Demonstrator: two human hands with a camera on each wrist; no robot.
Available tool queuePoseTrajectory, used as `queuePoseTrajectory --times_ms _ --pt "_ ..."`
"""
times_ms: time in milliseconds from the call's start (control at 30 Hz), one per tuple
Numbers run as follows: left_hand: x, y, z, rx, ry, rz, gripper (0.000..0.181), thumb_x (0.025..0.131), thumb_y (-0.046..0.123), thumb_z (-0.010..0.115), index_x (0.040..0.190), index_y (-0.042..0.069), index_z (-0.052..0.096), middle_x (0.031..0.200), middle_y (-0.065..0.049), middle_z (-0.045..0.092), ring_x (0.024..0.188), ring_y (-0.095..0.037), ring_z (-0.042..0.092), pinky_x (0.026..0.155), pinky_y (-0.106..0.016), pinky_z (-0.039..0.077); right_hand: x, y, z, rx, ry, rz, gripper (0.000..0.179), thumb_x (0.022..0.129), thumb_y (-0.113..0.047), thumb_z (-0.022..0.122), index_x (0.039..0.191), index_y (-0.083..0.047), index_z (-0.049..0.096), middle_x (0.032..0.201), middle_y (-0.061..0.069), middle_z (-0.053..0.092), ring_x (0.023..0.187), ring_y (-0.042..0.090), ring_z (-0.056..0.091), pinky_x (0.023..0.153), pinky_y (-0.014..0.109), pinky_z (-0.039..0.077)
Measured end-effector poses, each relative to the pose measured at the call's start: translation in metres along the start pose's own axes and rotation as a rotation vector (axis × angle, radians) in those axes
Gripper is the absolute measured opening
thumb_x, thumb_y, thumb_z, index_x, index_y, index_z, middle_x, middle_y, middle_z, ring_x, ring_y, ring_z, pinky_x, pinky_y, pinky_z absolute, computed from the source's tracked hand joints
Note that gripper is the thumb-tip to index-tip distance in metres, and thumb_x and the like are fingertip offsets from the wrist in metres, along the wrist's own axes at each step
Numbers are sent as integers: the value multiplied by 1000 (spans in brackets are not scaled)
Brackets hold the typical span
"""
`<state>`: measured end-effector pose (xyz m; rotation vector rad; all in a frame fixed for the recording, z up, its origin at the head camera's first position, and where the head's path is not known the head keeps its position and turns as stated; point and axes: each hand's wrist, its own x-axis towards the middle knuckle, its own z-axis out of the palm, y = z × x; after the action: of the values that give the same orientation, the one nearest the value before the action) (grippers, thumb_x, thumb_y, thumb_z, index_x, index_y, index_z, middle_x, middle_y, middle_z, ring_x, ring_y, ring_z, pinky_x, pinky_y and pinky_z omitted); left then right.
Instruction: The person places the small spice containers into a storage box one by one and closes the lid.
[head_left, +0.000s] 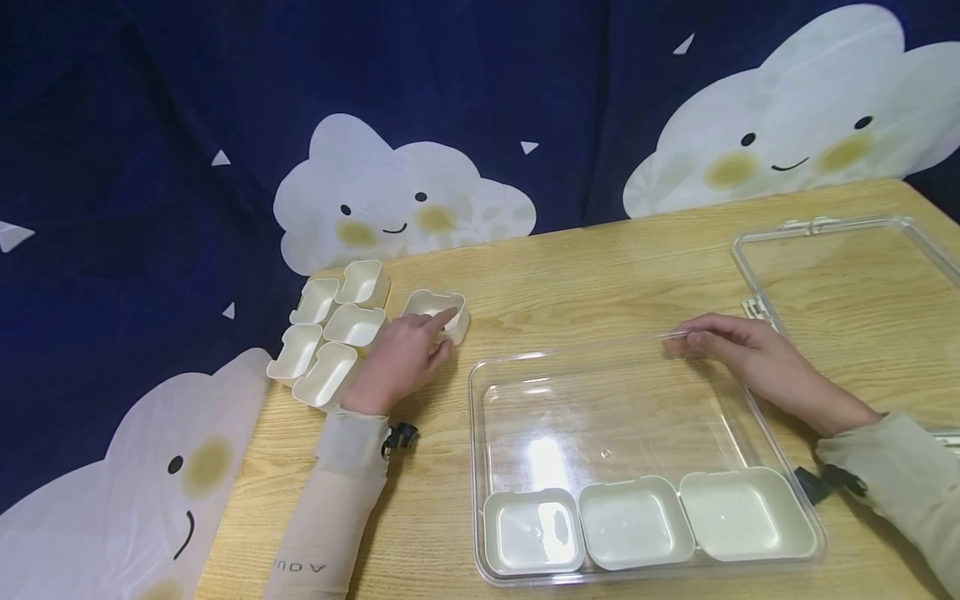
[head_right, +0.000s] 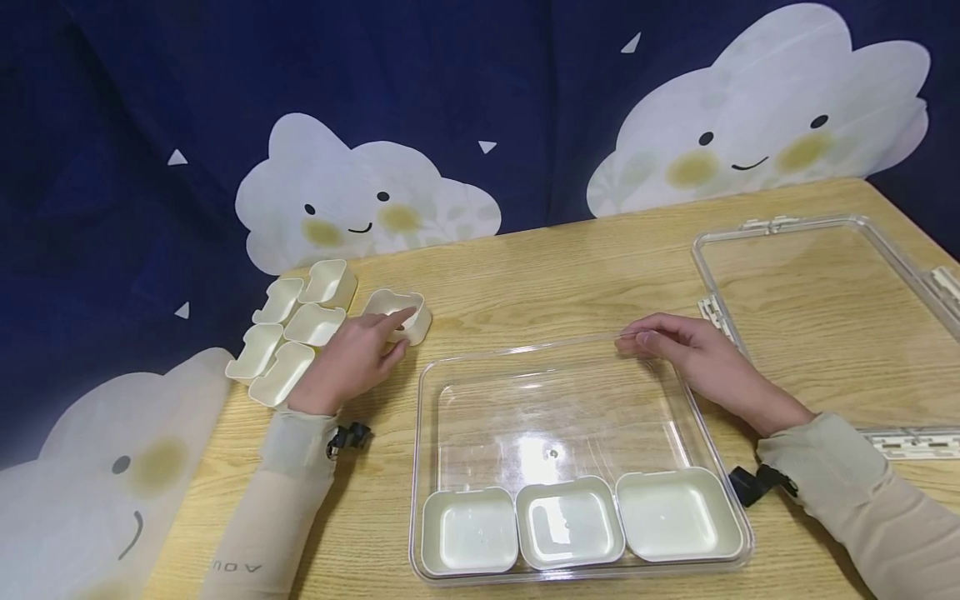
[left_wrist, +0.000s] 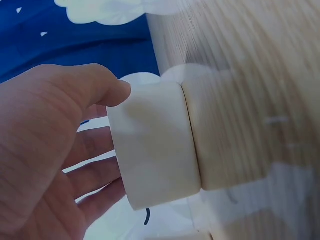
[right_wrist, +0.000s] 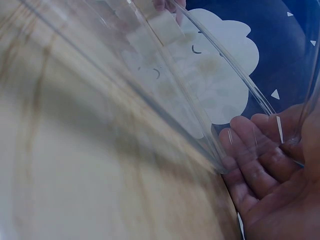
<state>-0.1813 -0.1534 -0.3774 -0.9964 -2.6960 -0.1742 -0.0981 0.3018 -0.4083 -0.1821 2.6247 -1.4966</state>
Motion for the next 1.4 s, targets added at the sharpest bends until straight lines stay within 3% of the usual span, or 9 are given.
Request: queuePoseTrajectory --times_ms 200,300,533,700,933,1100,1400 --pt "-2 -6 2 -20 -53 -29 34 92 0 61 124 3 71 101 -13 78 87 -31 74 79 -44 59 0 2 0 6 3 -7 30 110 -31 49 128 -16 69 119 -5 79 107 -4 70 92 7 47" --pt "-2 -6 2 -22 -77 -33 37 87 -6 60 121 4 73 103 -12 78 88 -32 74 80 -45 59 0 2 1 7 6 -13 30 110 -30 49 128 -16 69 118 -5 79 107 -4 71 91 7 48" --pt "-2 -5 1 -7 -102 -34 42 88 -7 60 126 9 71 96 -9 77 71 -25 68 66 -42 56 0 1 0 14 4 -16 30 110 -29 49 128 -15 69 119 -4 79 107 -4 71 91 7 49" --pt "-1 -1 -1 -13 -134 -55 42 90 -5 60 128 10 70 96 -8 77 68 -22 64 61 -38 54 -1 1 0 20 3 -22 30 110 -28 49 127 -14 69 118 -4 79 107 -3 72 91 8 50" --pt "0 3 -2 -42 -179 -66 39 94 0 60 130 12 69 78 -6 70 58 -17 52 51 -30 43 0 0 1 9 10 -28 30 110 -28 49 126 -14 69 117 -4 79 106 -4 71 90 8 50" --pt "1 3 0 -79 -213 -51 35 98 2 58 130 12 67 72 -5 64 56 -14 46 50 -27 40 -1 0 1 9 8 -23 30 110 -29 49 127 -14 69 117 -5 79 106 -5 71 91 7 49" --pt "1 7 0 -98 -242 -42 40 94 -1 58 131 11 65 67 -1 58 61 -17 50 59 -35 50 0 0 0 2 6 -24 30 110 -29 49 127 -14 69 118 -5 79 108 -6 70 92 6 48"
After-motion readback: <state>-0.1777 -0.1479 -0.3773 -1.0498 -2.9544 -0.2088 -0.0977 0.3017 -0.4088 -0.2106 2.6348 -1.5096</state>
